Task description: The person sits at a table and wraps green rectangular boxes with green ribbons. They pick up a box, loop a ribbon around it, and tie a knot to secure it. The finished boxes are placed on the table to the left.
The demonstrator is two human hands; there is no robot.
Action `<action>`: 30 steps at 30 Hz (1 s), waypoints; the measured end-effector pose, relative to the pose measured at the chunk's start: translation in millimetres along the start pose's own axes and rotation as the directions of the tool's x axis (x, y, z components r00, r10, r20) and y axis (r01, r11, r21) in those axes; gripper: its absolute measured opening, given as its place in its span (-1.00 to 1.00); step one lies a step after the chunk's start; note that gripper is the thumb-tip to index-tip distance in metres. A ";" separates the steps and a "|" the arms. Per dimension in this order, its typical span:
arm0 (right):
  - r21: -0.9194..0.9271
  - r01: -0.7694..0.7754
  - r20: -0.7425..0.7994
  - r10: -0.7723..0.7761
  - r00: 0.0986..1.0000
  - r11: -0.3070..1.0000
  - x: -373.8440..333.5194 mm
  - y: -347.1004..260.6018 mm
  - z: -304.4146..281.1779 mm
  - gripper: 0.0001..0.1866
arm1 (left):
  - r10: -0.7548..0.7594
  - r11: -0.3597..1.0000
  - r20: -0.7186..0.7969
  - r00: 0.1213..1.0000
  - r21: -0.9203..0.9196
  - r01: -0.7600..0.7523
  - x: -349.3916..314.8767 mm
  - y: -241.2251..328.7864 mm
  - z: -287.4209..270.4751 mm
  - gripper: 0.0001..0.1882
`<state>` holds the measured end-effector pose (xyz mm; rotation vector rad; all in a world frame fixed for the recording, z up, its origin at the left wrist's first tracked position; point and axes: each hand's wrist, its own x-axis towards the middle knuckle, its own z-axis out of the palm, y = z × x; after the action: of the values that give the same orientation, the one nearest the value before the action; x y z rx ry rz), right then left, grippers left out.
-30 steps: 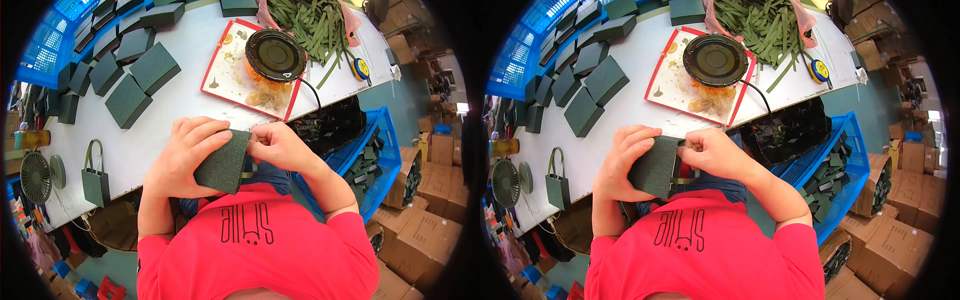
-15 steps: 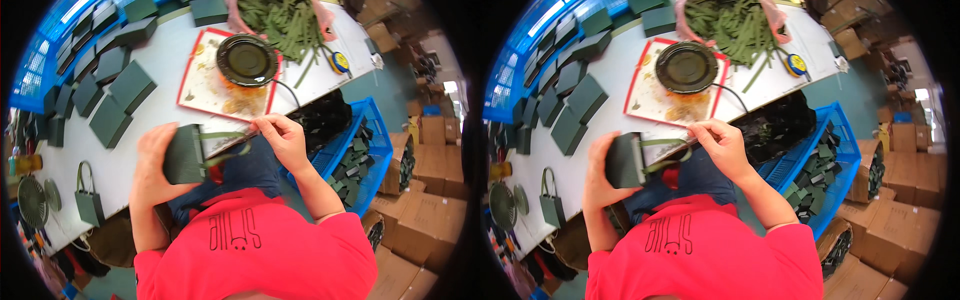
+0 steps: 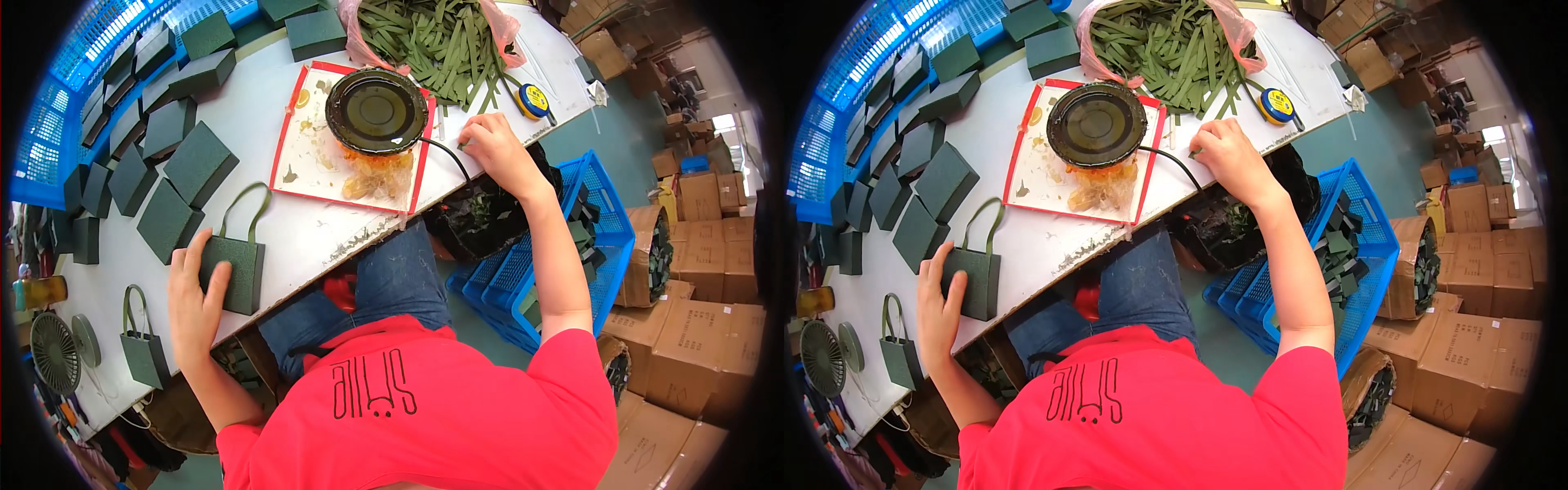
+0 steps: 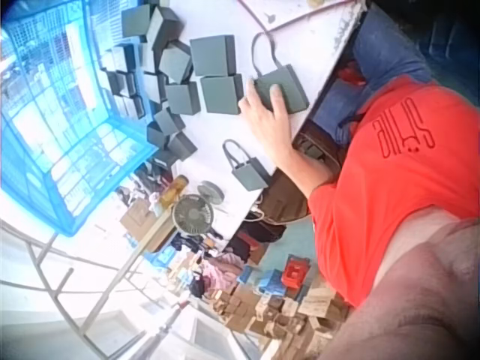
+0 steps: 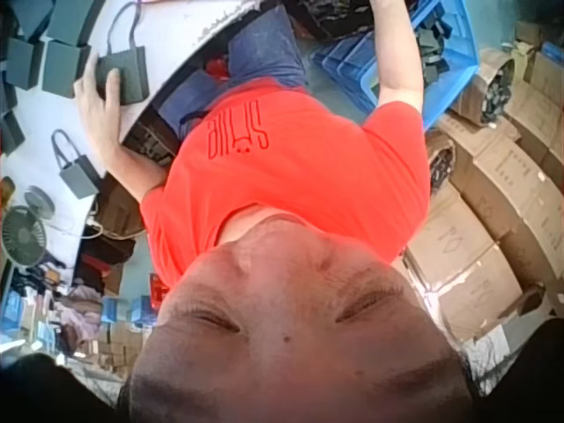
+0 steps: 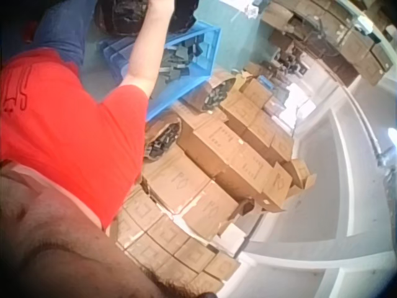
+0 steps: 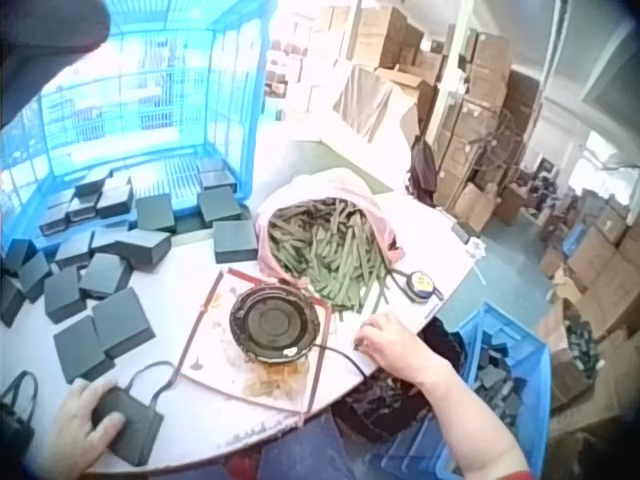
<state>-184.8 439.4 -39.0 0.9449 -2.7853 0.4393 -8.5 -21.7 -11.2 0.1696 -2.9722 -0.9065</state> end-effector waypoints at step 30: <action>0.935 -0.291 0.355 0.505 0.787 -0.204 -10.8 -125.1 -3.6 -0.80 | 0.503 0.838 0.167 0.848 0.146 -0.526 14.3 45.7 26.7 -0.25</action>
<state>-99.1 352.1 -10.5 -0.1727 -1.9983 2.7930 -28.6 29.1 -7.9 -0.6818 -2.9501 -0.5816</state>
